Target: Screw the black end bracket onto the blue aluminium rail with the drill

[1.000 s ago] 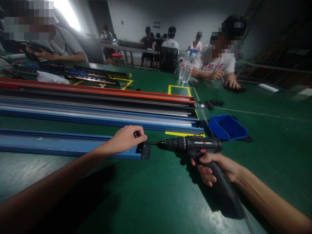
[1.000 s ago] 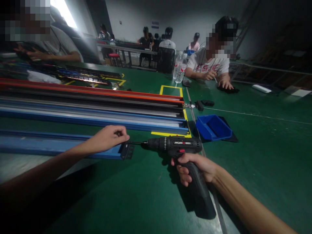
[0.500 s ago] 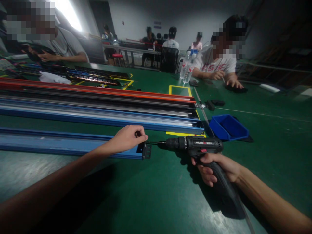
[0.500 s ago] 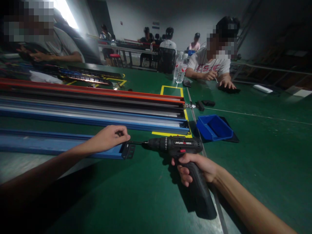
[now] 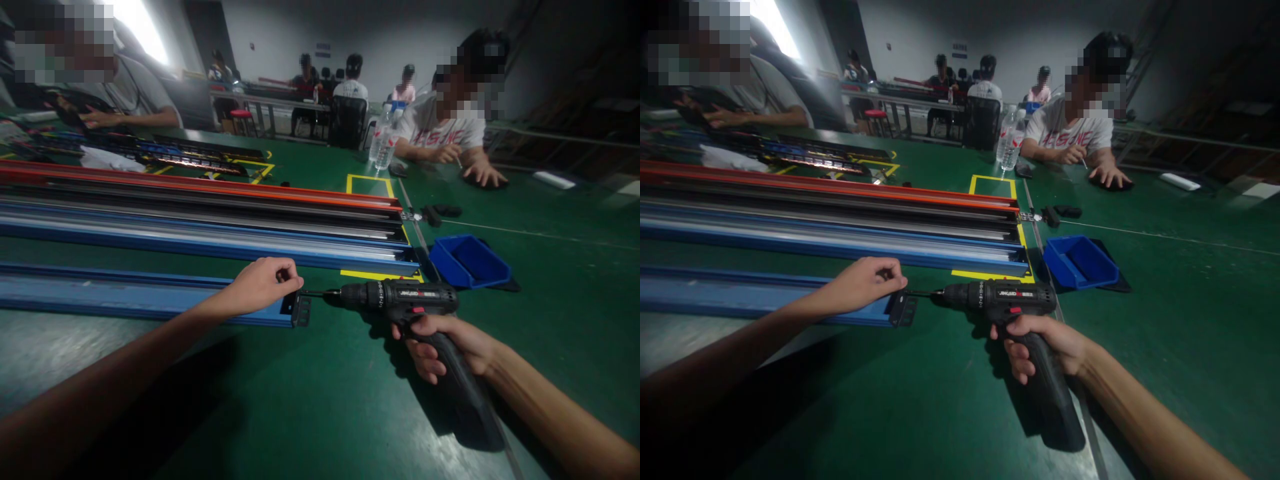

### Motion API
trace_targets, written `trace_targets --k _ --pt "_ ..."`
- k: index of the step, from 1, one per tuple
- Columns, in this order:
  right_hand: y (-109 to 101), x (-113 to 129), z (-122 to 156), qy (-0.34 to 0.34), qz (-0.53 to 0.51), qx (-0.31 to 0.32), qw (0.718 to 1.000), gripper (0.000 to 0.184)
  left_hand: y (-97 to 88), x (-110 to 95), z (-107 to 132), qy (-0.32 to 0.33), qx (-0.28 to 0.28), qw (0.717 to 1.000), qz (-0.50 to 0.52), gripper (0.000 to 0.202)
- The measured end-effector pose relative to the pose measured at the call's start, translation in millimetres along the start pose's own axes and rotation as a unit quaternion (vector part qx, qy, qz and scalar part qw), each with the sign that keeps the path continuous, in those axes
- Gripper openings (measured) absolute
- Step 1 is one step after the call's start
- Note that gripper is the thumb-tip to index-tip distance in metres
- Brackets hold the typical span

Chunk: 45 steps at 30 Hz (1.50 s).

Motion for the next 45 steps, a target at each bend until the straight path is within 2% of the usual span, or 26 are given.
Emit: trace_targets --k 10,18,35,45 --pt "3.5 1.6 -0.1 -0.002 -0.006 0.003 1.000 0.022 -1.1 -5.6 1.1 -0.011 0.005 1.000 0.002 0.027" --pt "6.9 1.7 -0.2 -0.009 -0.006 0.009 1.000 0.020 -0.5 -1.5 0.5 -0.009 0.008 1.000 0.007 0.027" --pt "4.7 0.6 0.2 -0.001 0.006 -0.012 1.000 0.020 -0.6 -0.7 0.4 -0.001 0.002 1.000 -0.002 0.028" --pt "0.9 0.3 -0.6 0.013 0.006 -0.003 1.000 0.024 0.1 -2.5 0.4 0.000 0.000 1.000 0.001 0.028"
Point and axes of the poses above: each hand's wrist, its own z-axis away from the middle knuckle, its own y-axis out of the palm, x = y × z, the point moved 4 cm from there along -z, towards the middle knuckle, and after that the axes turned 3 degrees about z, right-handed, at the moved point
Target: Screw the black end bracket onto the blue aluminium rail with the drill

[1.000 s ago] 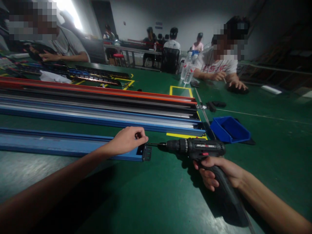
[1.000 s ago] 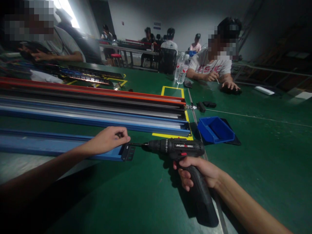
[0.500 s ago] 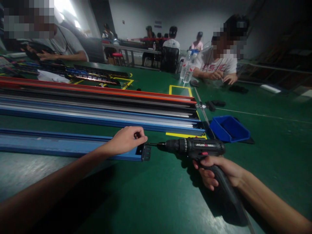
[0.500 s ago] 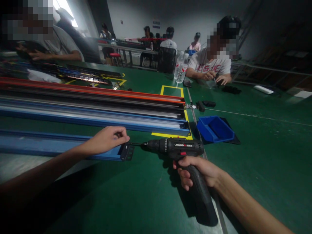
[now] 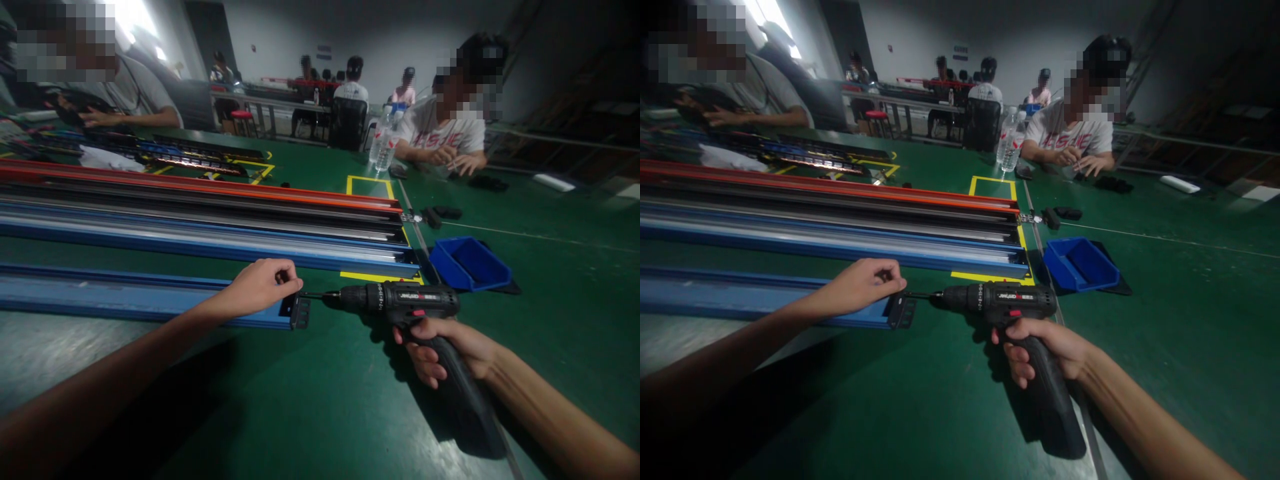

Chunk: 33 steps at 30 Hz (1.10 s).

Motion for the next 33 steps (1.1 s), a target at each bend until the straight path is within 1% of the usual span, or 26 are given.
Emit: trace_targets --k 7,13,19,30,33 --pt "2.3 1.4 -0.8 -0.014 0.001 0.009 1.000 0.023 -0.8 0.8 0.3 0.004 0.000 1.000 -0.005 0.028" --pt "-0.2 0.1 -0.1 -0.009 0.001 0.008 1.000 0.024 -1.1 -1.2 0.2 0.000 0.002 1.000 0.001 0.027" --pt "1.0 0.9 -0.1 -0.013 0.007 0.002 1.000 0.024 -0.3 2.1 -0.7 0.005 0.000 1.000 -0.001 0.028" --pt "-0.9 -0.5 0.2 -0.006 0.010 -0.004 1.000 0.024 -1.0 -1.1 0.1 0.001 -0.002 1.000 -0.004 0.028" --pt "-1.0 -1.0 -0.2 -0.008 0.007 0.005 1.000 0.023 -0.9 0.2 -0.6 0.002 -0.003 1.000 -0.008 0.028"
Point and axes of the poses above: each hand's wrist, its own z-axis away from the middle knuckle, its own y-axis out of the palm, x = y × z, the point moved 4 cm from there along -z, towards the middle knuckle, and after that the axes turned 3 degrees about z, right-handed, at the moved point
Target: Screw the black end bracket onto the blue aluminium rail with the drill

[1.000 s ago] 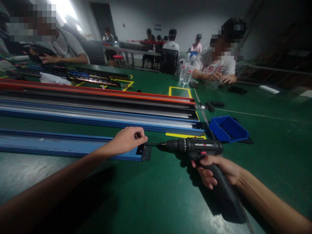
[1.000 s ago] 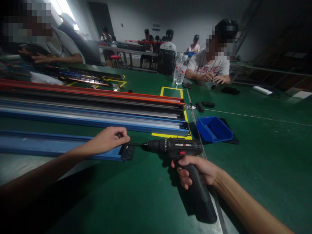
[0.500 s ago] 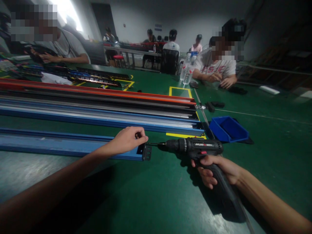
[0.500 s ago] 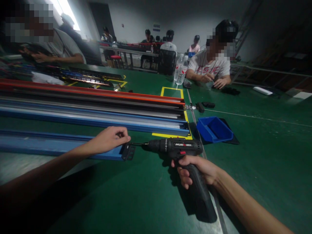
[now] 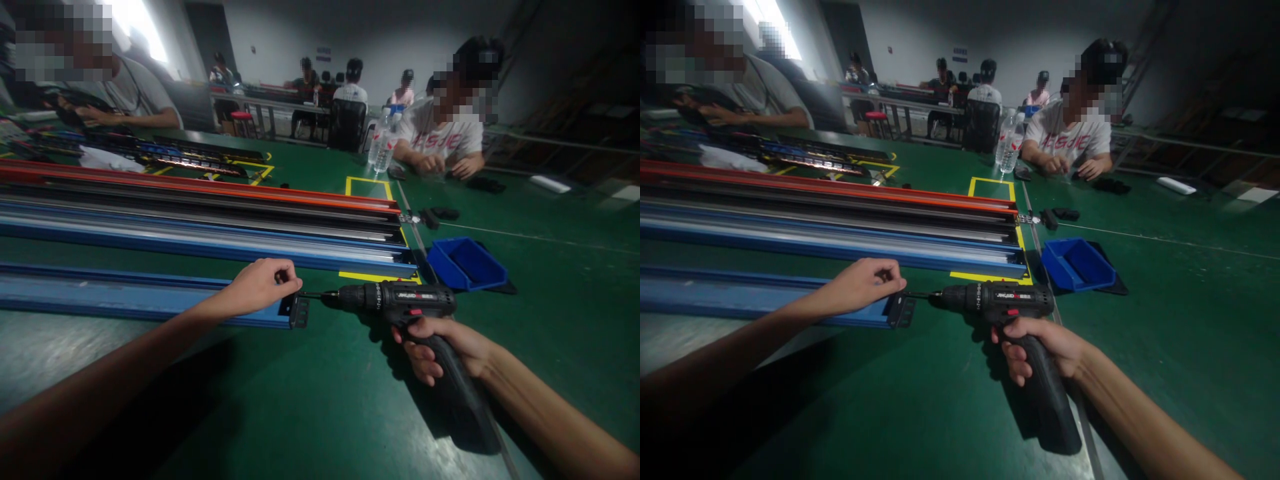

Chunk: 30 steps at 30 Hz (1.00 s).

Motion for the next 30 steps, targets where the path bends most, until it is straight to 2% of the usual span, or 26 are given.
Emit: trace_targets --k 10,30 --pt "2.6 1.9 0.7 0.003 0.007 -0.015 1.000 0.023 0.4 1.5 -0.1 0.001 0.004 1.000 -0.002 0.029" --pt "2.6 0.8 -0.3 -0.007 0.000 0.002 1.000 0.019 0.2 1.2 0.9 -0.007 0.008 1.000 0.016 0.031"
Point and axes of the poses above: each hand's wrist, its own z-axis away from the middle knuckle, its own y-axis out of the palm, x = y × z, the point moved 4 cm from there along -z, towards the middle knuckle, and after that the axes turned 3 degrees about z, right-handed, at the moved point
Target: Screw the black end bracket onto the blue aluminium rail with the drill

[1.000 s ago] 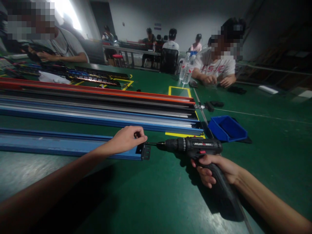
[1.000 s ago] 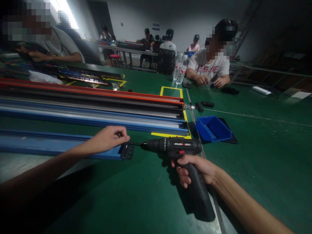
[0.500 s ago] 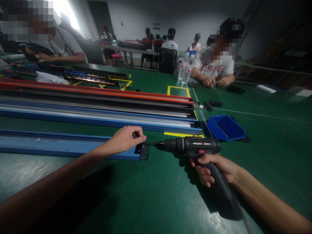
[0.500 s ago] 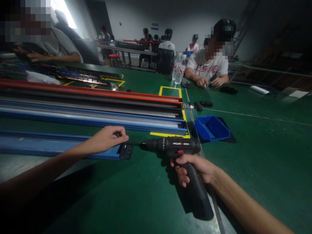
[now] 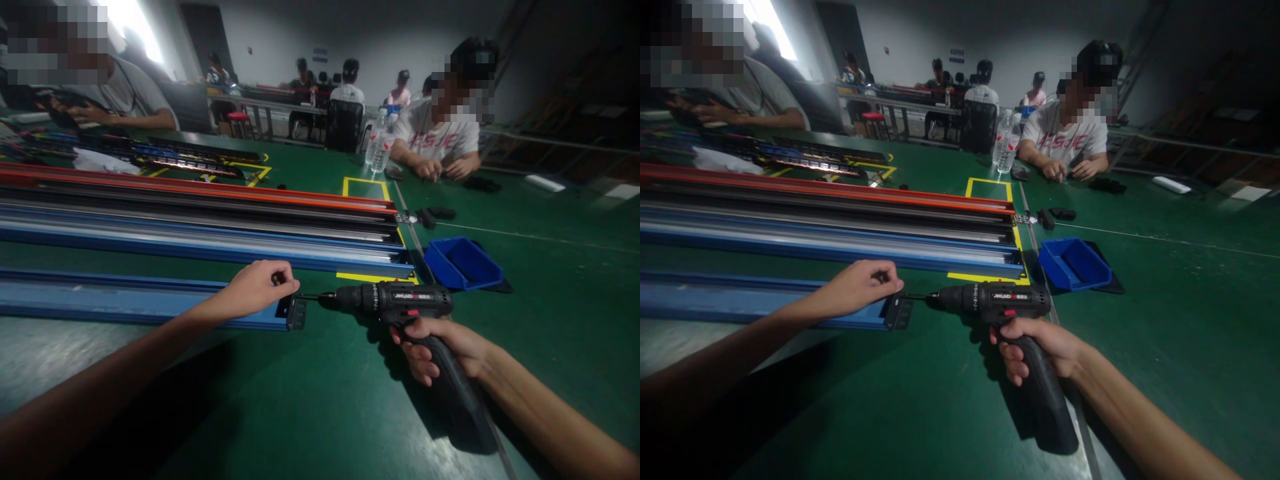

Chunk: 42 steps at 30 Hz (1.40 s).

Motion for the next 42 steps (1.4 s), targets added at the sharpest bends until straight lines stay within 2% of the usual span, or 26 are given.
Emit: trace_targets --k 9,18,42 --pt "-1.8 -0.1 0.2 0.009 -0.013 -0.009 1.000 0.023 0.2 0.3 -0.2 0.006 -0.002 1.000 0.001 0.031" --pt "-1.4 0.4 -1.8 -0.005 -0.006 0.008 1.000 0.023 1.4 4.9 -0.7 0.009 -0.001 1.000 0.003 0.031" --pt "0.9 0.2 1.4 0.008 -0.012 -0.002 1.000 0.022 -0.1 -4.0 0.0 -0.003 -0.003 1.000 -0.004 0.029"
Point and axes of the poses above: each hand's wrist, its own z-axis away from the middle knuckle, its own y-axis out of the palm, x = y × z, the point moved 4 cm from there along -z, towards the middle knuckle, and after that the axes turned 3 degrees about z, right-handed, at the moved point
